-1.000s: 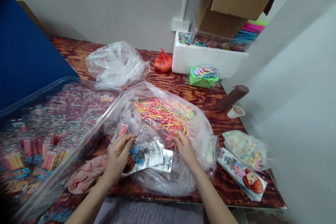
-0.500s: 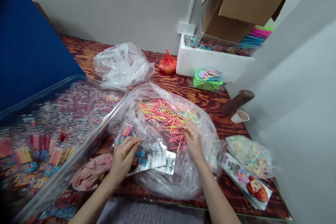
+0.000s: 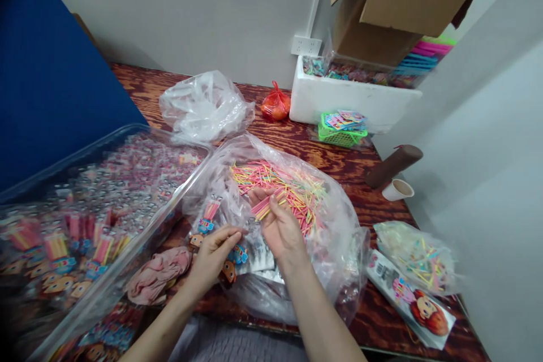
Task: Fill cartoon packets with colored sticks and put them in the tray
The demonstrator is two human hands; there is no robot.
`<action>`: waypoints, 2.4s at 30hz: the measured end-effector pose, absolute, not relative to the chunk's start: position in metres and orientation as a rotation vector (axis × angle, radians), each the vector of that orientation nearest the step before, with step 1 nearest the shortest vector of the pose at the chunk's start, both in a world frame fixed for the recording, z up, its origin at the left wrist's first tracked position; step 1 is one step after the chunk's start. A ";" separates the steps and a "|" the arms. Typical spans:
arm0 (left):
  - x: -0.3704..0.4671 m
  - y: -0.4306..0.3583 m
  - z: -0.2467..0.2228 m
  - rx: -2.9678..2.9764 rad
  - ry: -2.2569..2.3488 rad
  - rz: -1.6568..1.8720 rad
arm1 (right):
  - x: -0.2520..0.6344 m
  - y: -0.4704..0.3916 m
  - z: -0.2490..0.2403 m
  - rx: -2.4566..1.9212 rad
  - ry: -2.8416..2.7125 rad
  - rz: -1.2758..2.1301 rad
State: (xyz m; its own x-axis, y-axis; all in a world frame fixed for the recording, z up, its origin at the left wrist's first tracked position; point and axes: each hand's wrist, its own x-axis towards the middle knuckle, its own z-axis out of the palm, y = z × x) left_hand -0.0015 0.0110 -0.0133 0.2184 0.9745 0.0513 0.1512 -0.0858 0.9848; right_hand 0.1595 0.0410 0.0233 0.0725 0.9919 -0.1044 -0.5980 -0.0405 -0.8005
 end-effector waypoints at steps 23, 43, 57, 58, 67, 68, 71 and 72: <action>-0.021 0.015 -0.020 1.153 1.229 1.184 | 0.132 -0.007 0.032 -1.205 -1.329 1.129; -0.066 0.061 -0.064 1.703 1.791 1.150 | 0.233 0.031 -0.025 -2.149 -2.440 -0.269; -0.075 0.050 -0.051 1.736 1.799 1.143 | 0.248 0.042 -0.036 -2.033 -2.353 0.030; -0.075 0.049 -0.050 1.748 1.802 1.146 | 0.249 0.042 -0.034 -2.019 -2.312 0.079; -0.055 0.037 -0.025 1.936 1.821 1.188 | 0.253 0.054 -0.013 -1.837 -1.761 0.766; -0.048 0.034 -0.022 1.928 1.770 1.206 | 0.253 0.052 -0.011 -1.783 -1.704 0.900; -0.019 0.026 -0.018 1.825 1.511 1.196 | 0.248 0.043 -0.010 -1.622 -1.525 1.266; -0.007 0.023 -0.017 1.772 1.396 1.163 | 0.245 0.039 -0.009 -1.555 -1.423 1.399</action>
